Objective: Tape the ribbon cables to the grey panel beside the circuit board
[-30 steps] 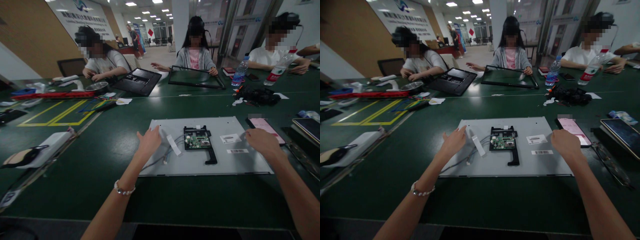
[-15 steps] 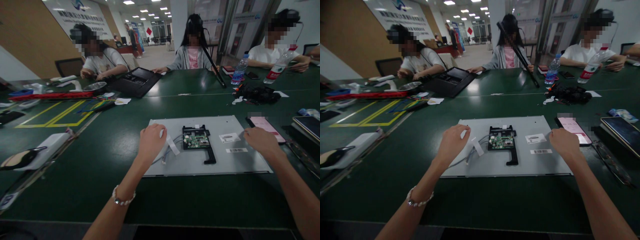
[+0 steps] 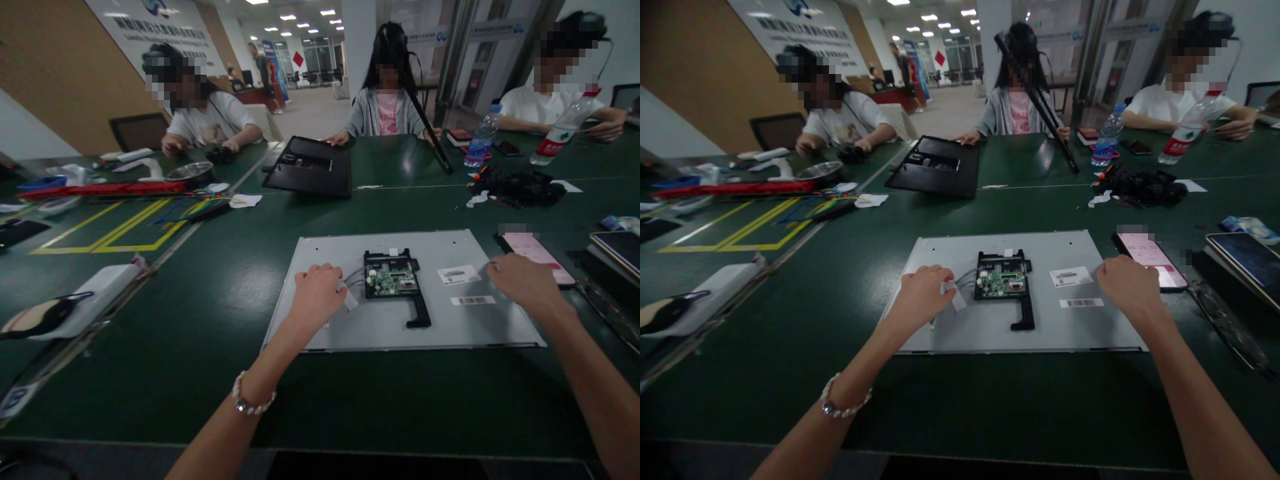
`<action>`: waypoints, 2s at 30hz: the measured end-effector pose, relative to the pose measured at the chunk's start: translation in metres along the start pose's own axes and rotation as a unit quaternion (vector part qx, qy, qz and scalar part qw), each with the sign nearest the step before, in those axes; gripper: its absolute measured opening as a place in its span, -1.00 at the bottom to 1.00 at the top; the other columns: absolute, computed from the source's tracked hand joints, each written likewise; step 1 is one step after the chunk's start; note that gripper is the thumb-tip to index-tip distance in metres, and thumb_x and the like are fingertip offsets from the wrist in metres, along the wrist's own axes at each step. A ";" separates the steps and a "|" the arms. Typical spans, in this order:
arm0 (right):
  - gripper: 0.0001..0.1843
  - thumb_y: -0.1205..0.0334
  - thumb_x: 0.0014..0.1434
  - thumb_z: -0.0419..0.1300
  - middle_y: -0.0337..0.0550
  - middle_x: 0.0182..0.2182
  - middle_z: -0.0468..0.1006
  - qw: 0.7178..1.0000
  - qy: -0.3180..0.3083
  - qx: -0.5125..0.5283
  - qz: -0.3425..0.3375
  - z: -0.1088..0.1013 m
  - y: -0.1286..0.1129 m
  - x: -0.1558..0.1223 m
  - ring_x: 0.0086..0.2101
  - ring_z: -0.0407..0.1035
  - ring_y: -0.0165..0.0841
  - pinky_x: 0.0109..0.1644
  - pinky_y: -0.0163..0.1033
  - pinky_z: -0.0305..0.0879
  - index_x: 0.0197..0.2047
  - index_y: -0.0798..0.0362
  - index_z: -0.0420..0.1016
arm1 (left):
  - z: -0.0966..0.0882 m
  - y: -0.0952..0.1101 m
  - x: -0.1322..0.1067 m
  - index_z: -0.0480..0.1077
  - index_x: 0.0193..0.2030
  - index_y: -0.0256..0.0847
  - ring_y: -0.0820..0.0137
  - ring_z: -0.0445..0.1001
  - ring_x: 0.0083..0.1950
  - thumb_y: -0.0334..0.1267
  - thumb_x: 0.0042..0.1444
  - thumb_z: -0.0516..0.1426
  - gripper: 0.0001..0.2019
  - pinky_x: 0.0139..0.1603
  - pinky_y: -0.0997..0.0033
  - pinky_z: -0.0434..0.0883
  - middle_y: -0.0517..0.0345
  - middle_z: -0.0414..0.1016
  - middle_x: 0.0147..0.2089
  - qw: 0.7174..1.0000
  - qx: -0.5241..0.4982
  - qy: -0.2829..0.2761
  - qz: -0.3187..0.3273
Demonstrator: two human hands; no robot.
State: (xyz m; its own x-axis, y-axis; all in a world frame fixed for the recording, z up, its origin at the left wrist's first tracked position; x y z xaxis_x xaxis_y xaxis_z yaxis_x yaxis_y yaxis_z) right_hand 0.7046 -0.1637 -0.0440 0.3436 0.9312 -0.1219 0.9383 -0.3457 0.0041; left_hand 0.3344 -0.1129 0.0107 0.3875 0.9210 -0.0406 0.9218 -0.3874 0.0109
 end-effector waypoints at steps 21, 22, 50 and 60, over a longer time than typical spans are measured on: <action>-0.57 0.17 0.29 -0.18 0.09 -0.19 0.51 0.999 -0.015 0.006 -0.048 -0.002 -0.033 -0.010 -0.21 0.44 -0.09 -0.22 -0.01 0.29 -0.23 0.10 0.50 | -0.014 -0.018 0.000 0.46 -0.04 -0.20 0.12 0.38 0.05 -0.27 0.29 -0.07 -0.69 0.10 0.01 0.20 -0.08 0.48 -0.01 0.994 0.006 0.098 -0.046; -0.58 0.17 0.29 -0.17 0.09 -0.20 0.51 0.999 -0.013 0.006 -0.049 -0.003 -0.034 -0.010 -0.22 0.44 -0.10 -0.23 -0.02 0.29 -0.23 0.10 0.50 | -0.016 -0.014 0.000 0.44 0.01 -0.19 0.13 0.36 0.08 -0.27 0.29 -0.08 -0.69 0.13 0.02 0.18 -0.08 0.46 0.03 0.992 -0.004 0.121 -0.032; -0.56 0.13 0.30 -0.14 0.11 -0.22 0.53 0.993 0.008 0.031 -0.111 -0.007 -0.062 -0.021 -0.26 0.47 -0.13 -0.27 -0.11 0.30 -0.16 0.12 0.53 | 0.015 0.090 -0.039 0.28 0.19 -0.20 0.21 0.15 0.35 -0.19 0.36 -0.10 -0.65 0.39 -0.08 -0.02 -0.03 0.30 0.28 0.958 -0.028 0.111 0.264; -0.60 0.16 0.29 -0.12 0.01 -0.34 0.51 0.984 0.023 0.058 -0.165 -0.005 -0.081 -0.027 -0.37 0.43 -0.23 -0.29 -0.16 0.26 -0.21 0.13 0.52 | 0.018 0.107 -0.051 0.24 0.25 -0.22 0.17 0.03 0.42 -0.01 0.38 -0.17 -0.53 0.38 -0.22 -0.12 -0.11 0.22 0.35 0.951 -0.006 0.085 0.297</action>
State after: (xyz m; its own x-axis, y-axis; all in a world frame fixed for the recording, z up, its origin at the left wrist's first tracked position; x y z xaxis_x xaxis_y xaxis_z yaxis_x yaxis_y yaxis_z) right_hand 0.6198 -0.1604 -0.0365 0.0249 0.9983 -0.0529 0.9893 -0.0322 -0.1426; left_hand 0.4134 -0.2026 -0.0045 0.8344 0.5336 0.1380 0.5395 -0.8420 -0.0062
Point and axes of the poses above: each hand's wrist, its own x-axis towards the middle knuckle, its own z-axis out of the palm, y = z × x, the point moved 7 cm from there along x, towards the middle knuckle
